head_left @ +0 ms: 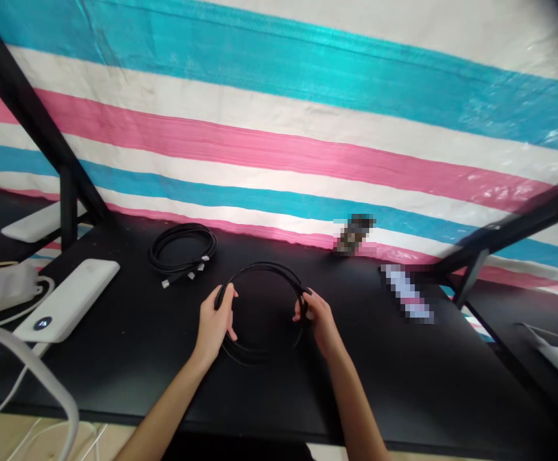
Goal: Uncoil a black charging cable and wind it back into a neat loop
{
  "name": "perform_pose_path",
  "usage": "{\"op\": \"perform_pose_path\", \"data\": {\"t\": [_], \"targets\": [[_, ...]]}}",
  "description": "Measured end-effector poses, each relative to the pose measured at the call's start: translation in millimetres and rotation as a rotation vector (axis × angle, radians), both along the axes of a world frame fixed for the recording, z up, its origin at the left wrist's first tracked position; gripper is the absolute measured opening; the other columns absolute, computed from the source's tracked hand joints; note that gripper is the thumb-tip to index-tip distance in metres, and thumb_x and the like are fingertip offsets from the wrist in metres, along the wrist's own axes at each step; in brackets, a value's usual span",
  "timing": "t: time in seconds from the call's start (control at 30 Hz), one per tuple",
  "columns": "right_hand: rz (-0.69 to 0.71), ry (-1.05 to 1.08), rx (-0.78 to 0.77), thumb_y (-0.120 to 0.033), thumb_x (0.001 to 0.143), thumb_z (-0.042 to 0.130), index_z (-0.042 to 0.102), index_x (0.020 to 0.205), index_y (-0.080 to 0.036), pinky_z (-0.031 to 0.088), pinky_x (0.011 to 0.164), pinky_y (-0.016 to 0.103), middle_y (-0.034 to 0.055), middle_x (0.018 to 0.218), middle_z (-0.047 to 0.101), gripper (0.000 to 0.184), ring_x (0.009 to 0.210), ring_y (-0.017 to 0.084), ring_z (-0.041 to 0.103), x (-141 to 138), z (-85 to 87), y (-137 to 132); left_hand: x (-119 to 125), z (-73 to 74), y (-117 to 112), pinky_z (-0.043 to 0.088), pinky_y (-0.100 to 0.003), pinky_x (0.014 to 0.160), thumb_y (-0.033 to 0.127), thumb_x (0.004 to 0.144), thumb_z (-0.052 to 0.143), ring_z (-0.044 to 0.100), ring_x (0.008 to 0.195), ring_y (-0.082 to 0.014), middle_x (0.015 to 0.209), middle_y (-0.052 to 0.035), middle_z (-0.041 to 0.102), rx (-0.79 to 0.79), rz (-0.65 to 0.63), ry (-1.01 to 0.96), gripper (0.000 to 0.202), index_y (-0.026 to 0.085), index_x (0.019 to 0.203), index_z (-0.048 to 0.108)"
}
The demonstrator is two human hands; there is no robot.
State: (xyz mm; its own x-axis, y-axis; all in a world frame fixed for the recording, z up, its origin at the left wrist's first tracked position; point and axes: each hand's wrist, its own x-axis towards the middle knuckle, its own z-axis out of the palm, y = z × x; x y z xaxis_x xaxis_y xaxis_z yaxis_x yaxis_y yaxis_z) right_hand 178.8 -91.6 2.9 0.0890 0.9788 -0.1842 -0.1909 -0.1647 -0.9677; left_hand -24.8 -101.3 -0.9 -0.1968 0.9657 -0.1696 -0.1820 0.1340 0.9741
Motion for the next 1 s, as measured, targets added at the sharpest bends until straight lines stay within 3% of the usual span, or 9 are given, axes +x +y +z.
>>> {"op": "perform_pose_path", "data": {"t": [0.2, 0.37, 0.47, 0.53, 0.63, 0.7, 0.87, 1.0], "targets": [[0.237, -0.023, -0.028, -0.057, 0.083, 0.049, 0.068, 0.09, -0.013, 0.048, 0.053, 0.023, 0.0003, 0.057, 0.059, 0.048, 0.049, 0.012, 0.056, 9.3, -6.0, -1.3, -6.1, 1.4, 3.3, 0.027, -0.015, 0.022, 0.061, 0.078, 0.056, 0.024, 0.026, -0.0059, 0.036, 0.0116, 0.023, -0.087, -0.237, 0.033, 0.044, 0.018, 0.072, 0.056], [0.341, -0.099, -0.017, -0.042, 0.071, 0.071, 0.067, 0.108, -0.015, 0.043, 0.038, 0.021, -0.0041, 0.057, 0.058, 0.047, 0.035, 0.007, 0.044, 3.3, -7.3, 1.7, -3.4, -0.6, 4.2, 0.019, -0.015, 0.023, 0.055, 0.076, 0.063, 0.026, 0.024, -0.0056, 0.034, 0.0099, 0.031, -0.132, -0.446, 0.034, 0.041, 0.014, 0.079, 0.064], [0.349, -0.134, -0.011, -0.034, 0.066, 0.078, 0.07, 0.104, -0.016, 0.035, 0.031, 0.017, -0.0024, 0.064, 0.062, 0.043, 0.033, 0.004, 0.042, -0.1, -6.9, 2.1, -3.1, 0.5, 5.2, 0.017, -0.016, 0.026, 0.051, 0.078, 0.062, 0.026, 0.025, -0.0052, 0.036, 0.0101, 0.031, -0.127, -0.502, -0.028, 0.041, 0.012, 0.089, 0.067], [0.316, -0.112, -0.004, -0.033, 0.067, 0.077, 0.07, 0.101, -0.015, 0.028, 0.029, 0.016, -0.0037, 0.057, 0.059, 0.04, 0.031, 0.003, 0.039, -1.2, -8.2, 2.5, -3.9, 2.4, 6.2, 0.016, -0.018, 0.029, 0.049, 0.08, 0.059, 0.025, 0.027, -0.0053, 0.036, 0.01, 0.03, -0.108, -0.516, -0.087, 0.041, 0.01, 0.093, 0.067], [0.226, -0.013, 0.002, -0.036, 0.069, 0.074, 0.067, 0.103, -0.012, 0.022, 0.028, 0.016, -0.0117, 0.037, 0.037, 0.042, 0.027, 0.003, 0.026, -1.0, -11.0, 4.7, -5.3, 4.7, 8.9, 0.018, -0.02, 0.035, 0.046, 0.083, 0.052, 0.025, 0.031, -0.0057, 0.038, 0.0096, 0.028, -0.05, -0.468, -0.156, 0.043, 0.007, 0.095, 0.067], [0.143, 0.067, 0.016, -0.039, 0.07, 0.073, 0.064, 0.105, -0.013, 0.019, 0.028, 0.016, -0.0147, 0.035, 0.027, 0.045, 0.029, 0.003, 0.019, -0.4, -11.5, 7.0, -5.7, 5.1, 11.9, 0.022, -0.021, 0.04, 0.045, 0.084, 0.05, 0.029, 0.036, -0.0062, 0.042, 0.0092, 0.031, -0.001, -0.404, -0.18, 0.043, 0.007, 0.099, 0.065], [-0.072, 0.234, 0.084, -0.041, 0.07, 0.071, 0.057, 0.111, -0.019, 0.014, 0.03, 0.015, -0.0151, 0.041, 0.024, 0.048, 0.034, 0.004, 0.013, -1.4, -9.6, 10.9, -1.6, 0.9, 18.7, 0.038, -0.022, 0.062, 0.038, 0.078, 0.061, 0.052, 0.063, -0.0112, 0.06, 0.004, 0.05, 0.092, -0.311, -0.157, 0.044, 0.01, 0.112, 0.059], [-0.178, 0.31, 0.118, -0.043, 0.067, 0.07, 0.054, 0.107, -0.022, 0.013, 0.032, 0.015, -0.0148, 0.045, 0.024, 0.048, 0.035, 0.004, 0.013, -4.6, -12.5, 13.0, 6.8, -9.3, 19.1, 0.043, -0.026, 0.072, 0.033, 0.074, 0.068, 0.06, 0.074, -0.014, 0.077, 0.0013, 0.058, 0.143, -0.312, -0.07, 0.053, 0.014, 0.12, 0.052]]}}
